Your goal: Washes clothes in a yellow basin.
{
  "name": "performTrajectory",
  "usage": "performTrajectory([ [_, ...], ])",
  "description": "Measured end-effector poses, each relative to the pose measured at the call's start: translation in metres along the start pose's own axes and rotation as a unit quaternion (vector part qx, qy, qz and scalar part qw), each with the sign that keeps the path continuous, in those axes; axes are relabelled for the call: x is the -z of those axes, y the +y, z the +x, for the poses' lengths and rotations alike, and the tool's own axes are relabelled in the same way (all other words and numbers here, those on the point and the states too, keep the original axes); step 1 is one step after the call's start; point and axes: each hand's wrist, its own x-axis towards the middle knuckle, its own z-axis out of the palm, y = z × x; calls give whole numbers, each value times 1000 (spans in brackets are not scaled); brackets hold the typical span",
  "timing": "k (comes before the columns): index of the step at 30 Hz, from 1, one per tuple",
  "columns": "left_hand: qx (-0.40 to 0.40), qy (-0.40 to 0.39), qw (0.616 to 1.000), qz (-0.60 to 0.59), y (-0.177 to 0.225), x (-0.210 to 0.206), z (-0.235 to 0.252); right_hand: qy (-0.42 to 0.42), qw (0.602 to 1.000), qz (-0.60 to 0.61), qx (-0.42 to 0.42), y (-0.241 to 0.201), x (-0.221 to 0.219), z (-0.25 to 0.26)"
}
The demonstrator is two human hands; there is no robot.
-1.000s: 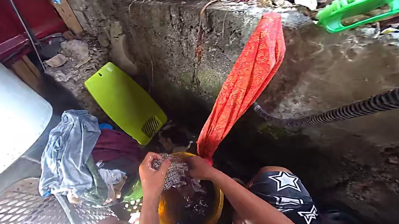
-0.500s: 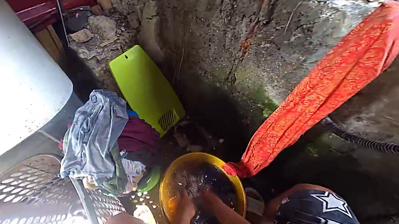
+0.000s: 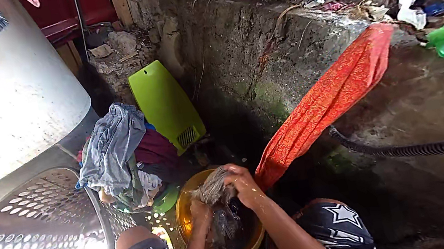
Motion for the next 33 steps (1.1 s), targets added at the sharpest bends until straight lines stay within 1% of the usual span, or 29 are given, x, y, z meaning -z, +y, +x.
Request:
performTrajectory([
  [1,-33,30,999,-6,23,1,-4,52,997,49,-22,12,7,4],
  [2,-70,49,996,-9,42,0,-11,71,992,82,-61,27,12,6],
  [4,-139,58,989,-3,67,-11,-26,46,977,138,-158,65,11,4],
  [6,-188,41,981,-12,77,-28,-34,7,937,269,-224,78,-1,-8],
  [7,-201,29,979,-31,74,-35,-35,-15,908,349,-230,80,-4,-10],
  [8,-204,23,977,-54,65,-39,-35,-28,886,411,-214,83,-4,-8],
  [9,-198,21,978,-64,55,-38,-36,-24,879,439,-185,85,-2,-3],
  [10,-195,28,979,-55,43,-35,-37,-5,884,440,-162,87,2,4],
  [11,-192,36,980,-30,29,-28,-39,30,898,416,-142,89,5,11],
  [12,-172,28,985,-11,17,-20,-41,68,914,382,-121,91,8,17],
  [13,-123,-3,992,-24,9,-11,-45,105,929,341,-98,91,7,22],
  [14,-49,-49,994,-79,5,-4,-48,132,945,292,-66,90,4,24],
  [15,23,-83,983,-160,4,-1,-48,147,961,232,-19,89,-2,23],
  [16,79,-101,961,-247,6,-1,-46,148,975,160,37,89,-8,19],
  [17,115,-97,936,-318,13,-2,-43,133,984,77,93,87,-15,11],
  [18,136,-66,911,-383,23,-5,-39,109,983,-10,144,85,-23,0],
  [20,140,-32,847,-511,33,-8,-28,84,956,-165,228,79,-38,-20],
  [21,128,-31,821,-556,32,-10,-24,83,940,-229,238,76,-42,-27],
  [22,120,-27,814,-568,31,-12,-22,84,933,-269,224,73,-43,-31],
  [23,120,-9,826,-551,30,-14,-20,87,937,-281,189,70,-42,-31],
  [25,116,58,879,-459,29,-24,-9,99,962,-240,89,70,-37,-25],
  [26,105,99,906,-398,30,-29,-2,99,976,-189,30,72,-33,-19],
  [28,80,157,943,-284,32,-38,7,110,990,-58,-61,84,-29,-4],
  [30,23,164,969,-182,30,-41,12,108,986,65,-107,100,-30,7],
  [33,-48,139,989,-11,31,-39,12,36,966,183,-177,102,-24,6],
])
